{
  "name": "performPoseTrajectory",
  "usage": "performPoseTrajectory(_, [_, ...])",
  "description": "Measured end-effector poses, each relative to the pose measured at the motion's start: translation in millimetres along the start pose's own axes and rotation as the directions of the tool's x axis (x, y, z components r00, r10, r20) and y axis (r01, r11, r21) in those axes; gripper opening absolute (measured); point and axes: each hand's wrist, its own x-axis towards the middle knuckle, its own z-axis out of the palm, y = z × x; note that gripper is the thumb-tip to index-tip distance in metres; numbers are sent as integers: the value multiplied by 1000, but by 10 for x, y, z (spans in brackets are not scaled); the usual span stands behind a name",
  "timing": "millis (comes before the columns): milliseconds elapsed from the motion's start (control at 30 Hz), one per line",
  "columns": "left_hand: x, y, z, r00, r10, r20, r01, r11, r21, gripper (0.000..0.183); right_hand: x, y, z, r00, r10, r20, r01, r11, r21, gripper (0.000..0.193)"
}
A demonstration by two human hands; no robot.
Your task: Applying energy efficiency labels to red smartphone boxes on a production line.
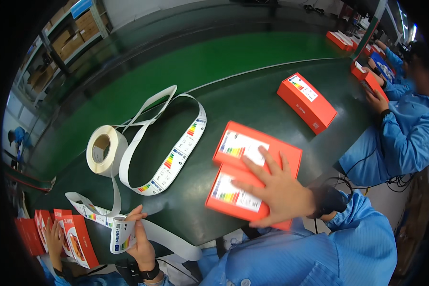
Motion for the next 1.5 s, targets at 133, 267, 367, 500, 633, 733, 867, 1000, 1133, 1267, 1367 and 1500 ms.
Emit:
performPoseTrajectory(133, [70,16,-93,948,-287,136,298,953,-62,13,76,650,109,895,374,-244,-419,893,-168,94])
performPoseTrajectory(267, [14,-124,-252,810,-428,401,538,815,-216,25,2,1635,5,804,543,-242,-573,816,-77,92])
performPoseTrajectory(367, [-21,-212,-416,793,-420,442,576,753,-319,25,179,2073,-217,794,545,-271,-570,822,-17,80])
performPoseTrajectory(500, [-63,-141,-512,829,-398,392,519,808,-278,27,906,1695,-522,784,355,-509,-492,855,-162,55])
performPoseTrajectory(633, [-187,106,-507,939,-322,122,331,751,-571,36,1814,392,-709,844,-140,-518,362,861,357,55])
performPoseTrajectory(733, [-303,289,-591,883,-296,-365,-89,659,-747,35,2349,-771,-695,801,-399,-447,599,510,618,62])
performPoseTrajectory(867, [-502,441,-904,594,-273,-757,-411,705,-577,35,2889,-2094,-513,682,-612,-400,538,51,841,67])
performPoseTrajectory(1000, [-677,276,-1327,429,-216,-877,-582,676,-451,38,3365,-3044,-180,664,-724,-188,299,27,954,68])
performPoseTrajectory(1133, [-505,-303,-1994,119,-234,-965,-354,898,-262,31,3807,-3600,275,746,-656,-115,259,127,957,71])
performPoseTrajectory(1267, [-393,-756,-2541,201,-371,-907,-251,875,-413,19,4205,-3800,663,876,-476,-80,243,290,926,72])
performPoseTrajectory(1367, [-256,-995,-2754,331,-310,-891,-277,871,-406,20,4427,-3837,854,870,-489,61,85,271,959,75])
performPoseTrajectory(1500, [-100,-1201,-2863,390,-355,-850,-177,877,-447,23,4537,-3864,990,853,-478,208,-70,289,955,72])
